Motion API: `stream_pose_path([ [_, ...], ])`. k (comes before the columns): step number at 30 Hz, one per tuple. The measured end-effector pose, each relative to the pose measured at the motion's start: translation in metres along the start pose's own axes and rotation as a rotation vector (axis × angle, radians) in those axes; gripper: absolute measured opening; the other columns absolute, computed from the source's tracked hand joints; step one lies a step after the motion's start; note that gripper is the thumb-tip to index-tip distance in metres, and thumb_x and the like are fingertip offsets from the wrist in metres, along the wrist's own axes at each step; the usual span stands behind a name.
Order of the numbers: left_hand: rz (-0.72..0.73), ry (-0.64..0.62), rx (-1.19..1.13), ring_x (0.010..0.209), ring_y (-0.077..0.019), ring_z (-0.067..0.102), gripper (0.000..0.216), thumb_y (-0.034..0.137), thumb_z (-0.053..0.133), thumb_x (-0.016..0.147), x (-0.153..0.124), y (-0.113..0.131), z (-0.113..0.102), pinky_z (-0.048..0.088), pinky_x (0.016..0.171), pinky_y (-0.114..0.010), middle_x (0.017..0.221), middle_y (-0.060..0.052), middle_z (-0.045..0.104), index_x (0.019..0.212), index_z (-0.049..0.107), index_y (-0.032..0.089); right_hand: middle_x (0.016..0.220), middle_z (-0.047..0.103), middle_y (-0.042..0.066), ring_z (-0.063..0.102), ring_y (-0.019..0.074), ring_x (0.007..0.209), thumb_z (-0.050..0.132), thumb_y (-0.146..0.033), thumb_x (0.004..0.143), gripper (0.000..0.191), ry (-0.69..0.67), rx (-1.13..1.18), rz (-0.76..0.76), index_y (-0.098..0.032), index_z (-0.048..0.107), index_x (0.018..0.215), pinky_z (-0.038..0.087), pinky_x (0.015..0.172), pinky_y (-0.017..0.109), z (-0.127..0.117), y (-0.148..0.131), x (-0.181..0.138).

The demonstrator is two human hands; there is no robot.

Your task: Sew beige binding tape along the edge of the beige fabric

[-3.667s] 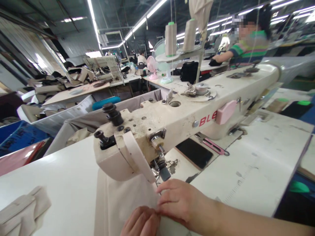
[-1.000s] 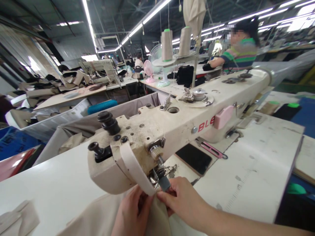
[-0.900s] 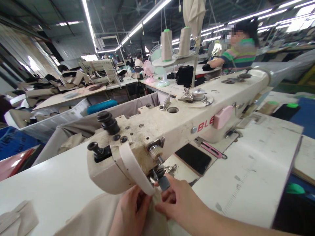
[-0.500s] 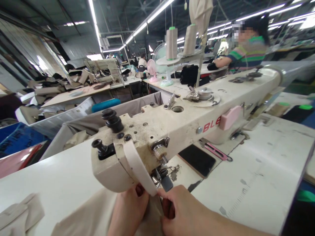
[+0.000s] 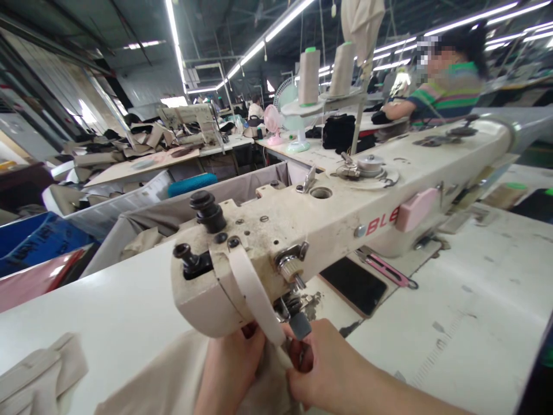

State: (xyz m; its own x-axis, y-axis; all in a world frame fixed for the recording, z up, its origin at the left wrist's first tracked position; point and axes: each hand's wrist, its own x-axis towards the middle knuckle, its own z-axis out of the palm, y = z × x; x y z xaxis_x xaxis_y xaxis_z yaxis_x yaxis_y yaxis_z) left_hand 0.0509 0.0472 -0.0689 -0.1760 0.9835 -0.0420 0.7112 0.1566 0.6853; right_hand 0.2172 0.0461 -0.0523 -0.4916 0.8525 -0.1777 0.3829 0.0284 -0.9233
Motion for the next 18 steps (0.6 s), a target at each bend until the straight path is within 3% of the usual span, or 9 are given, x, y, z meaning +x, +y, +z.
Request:
stream_pose_path([
  [6, 0.017, 0.037, -0.008, 0.03, -0.011, 0.043, 0.019, 0.022, 0.048, 0.079, 0.001, -0.004, 0.004, 0.025, 0.03, -0.018, 0.046, 0.001, 0.057, 0.076, 0.066, 0.018, 0.055, 0.056, -0.005, 0.058, 0.0123, 0.049, 0.049, -0.012, 0.063, 0.01, -0.016, 0.088, -0.006, -0.019, 0.056, 0.066, 0.03, 0.041, 0.017, 0.002, 0.007, 0.001],
  [10, 0.041, 0.054, -0.011, 0.043, -0.0138, 0.055, 0.019, 0.023, 0.051, 0.078, 0.009, -0.003, 0.001, 0.037, 0.039, -0.019, 0.056, -0.002, 0.065, 0.072, 0.067, 0.017, 0.051, 0.055, -0.005, 0.058, 0.0122, 0.047, 0.05, -0.012, 0.064, 0.008, -0.01, 0.065, 0.025, -0.018, 0.055, 0.062, 0.032, 0.04, 0.016, 0.006, 0.014, 0.004],
  [13, 0.032, 0.066, 0.016, 0.035, -0.0133, 0.047, 0.035, 0.034, 0.044, 0.083, 0.01, -0.002, -0.007, 0.035, 0.036, -0.021, 0.047, -0.003, 0.06, 0.061, 0.064, 0.016, 0.05, 0.055, -0.004, 0.061, 0.0146, 0.046, 0.051, -0.014, 0.066, 0.005, -0.033, 0.157, 0.104, -0.018, 0.051, 0.062, 0.04, 0.04, 0.017, 0.008, 0.015, 0.006],
  [15, 0.037, 0.116, 0.052, 0.041, -0.0147, 0.051, 0.039, 0.039, 0.042, 0.085, 0.0, -0.007, -0.011, 0.038, 0.039, -0.022, 0.051, -0.004, 0.061, 0.062, 0.063, 0.016, 0.053, 0.056, -0.004, 0.062, 0.016, 0.045, 0.052, -0.017, 0.068, 0.003, -0.06, 0.239, 0.162, -0.019, 0.051, 0.07, 0.044, 0.04, 0.019, 0.008, 0.015, 0.006],
  [17, 0.232, 0.187, 0.135, 0.063, -0.0189, 0.062, 0.032, 0.044, 0.051, 0.083, -0.018, -0.015, -0.012, 0.048, 0.055, -0.026, 0.072, -0.007, 0.068, 0.075, 0.067, 0.017, 0.061, 0.059, -0.004, 0.06, 0.0145, 0.044, 0.054, -0.018, 0.069, 0.012, -0.066, 0.253, 0.187, -0.018, 0.051, 0.08, 0.042, 0.038, 0.019, 0.005, 0.013, 0.002],
  [18, 0.413, 0.21, 0.2, 0.074, -0.0204, 0.063, 0.029, 0.045, 0.055, 0.082, -0.028, -0.02, -0.011, 0.051, 0.064, -0.027, 0.084, -0.008, 0.069, 0.085, 0.068, 0.019, 0.064, 0.06, -0.003, 0.059, 0.0133, 0.044, 0.056, -0.019, 0.069, 0.016, -0.041, 0.209, 0.167, -0.018, 0.052, 0.084, 0.041, 0.038, 0.019, 0.003, 0.012, 0.0],
])
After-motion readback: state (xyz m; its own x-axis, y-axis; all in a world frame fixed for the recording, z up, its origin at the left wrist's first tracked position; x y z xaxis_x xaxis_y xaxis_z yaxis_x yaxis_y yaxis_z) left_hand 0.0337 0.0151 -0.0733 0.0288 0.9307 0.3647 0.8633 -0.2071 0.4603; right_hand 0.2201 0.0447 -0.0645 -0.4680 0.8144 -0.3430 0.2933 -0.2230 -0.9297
